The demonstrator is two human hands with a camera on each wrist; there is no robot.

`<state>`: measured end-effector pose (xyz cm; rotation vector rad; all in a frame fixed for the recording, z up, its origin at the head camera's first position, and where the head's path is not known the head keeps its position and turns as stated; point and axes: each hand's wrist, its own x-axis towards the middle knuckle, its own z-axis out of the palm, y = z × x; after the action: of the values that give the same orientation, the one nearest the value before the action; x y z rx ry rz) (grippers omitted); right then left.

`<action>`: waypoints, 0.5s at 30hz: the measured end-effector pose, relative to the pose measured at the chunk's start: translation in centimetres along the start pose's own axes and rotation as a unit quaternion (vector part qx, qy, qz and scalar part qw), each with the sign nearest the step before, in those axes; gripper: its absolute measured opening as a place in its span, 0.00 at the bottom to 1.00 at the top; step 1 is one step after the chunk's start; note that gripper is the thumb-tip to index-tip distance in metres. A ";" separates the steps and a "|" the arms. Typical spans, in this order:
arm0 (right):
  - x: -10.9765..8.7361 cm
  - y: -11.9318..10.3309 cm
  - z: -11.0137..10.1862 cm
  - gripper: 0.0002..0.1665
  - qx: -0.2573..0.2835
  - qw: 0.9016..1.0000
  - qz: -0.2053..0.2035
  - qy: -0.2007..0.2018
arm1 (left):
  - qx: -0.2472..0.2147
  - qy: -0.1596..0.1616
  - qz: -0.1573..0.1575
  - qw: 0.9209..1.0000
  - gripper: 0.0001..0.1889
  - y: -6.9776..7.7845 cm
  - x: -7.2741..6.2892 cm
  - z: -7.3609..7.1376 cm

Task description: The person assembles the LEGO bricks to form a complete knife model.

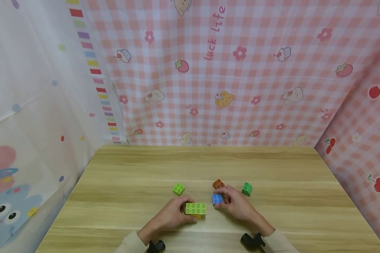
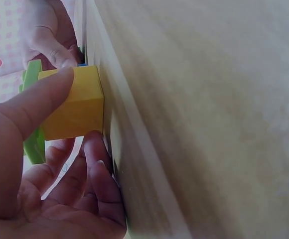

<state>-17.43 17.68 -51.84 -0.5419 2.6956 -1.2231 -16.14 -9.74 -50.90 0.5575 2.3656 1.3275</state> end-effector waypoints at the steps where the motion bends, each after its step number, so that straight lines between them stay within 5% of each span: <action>1: 0.0 0.0 0.0 0.25 -0.001 1.000 0.000 0.002 | 0.001 0.000 0.000 1.000 0.18 0.0 0.0 0.0; 15: 0.2 -1.0 -0.4 0.21 0.016 1.000 -0.017 -0.004 | -0.001 -0.005 -0.004 1.000 0.18 -0.1 0.0 -0.1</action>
<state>-17.49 17.26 -50.89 -0.5885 2.6653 -1.2687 -16.20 -9.92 -50.94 0.5505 2.3557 1.3216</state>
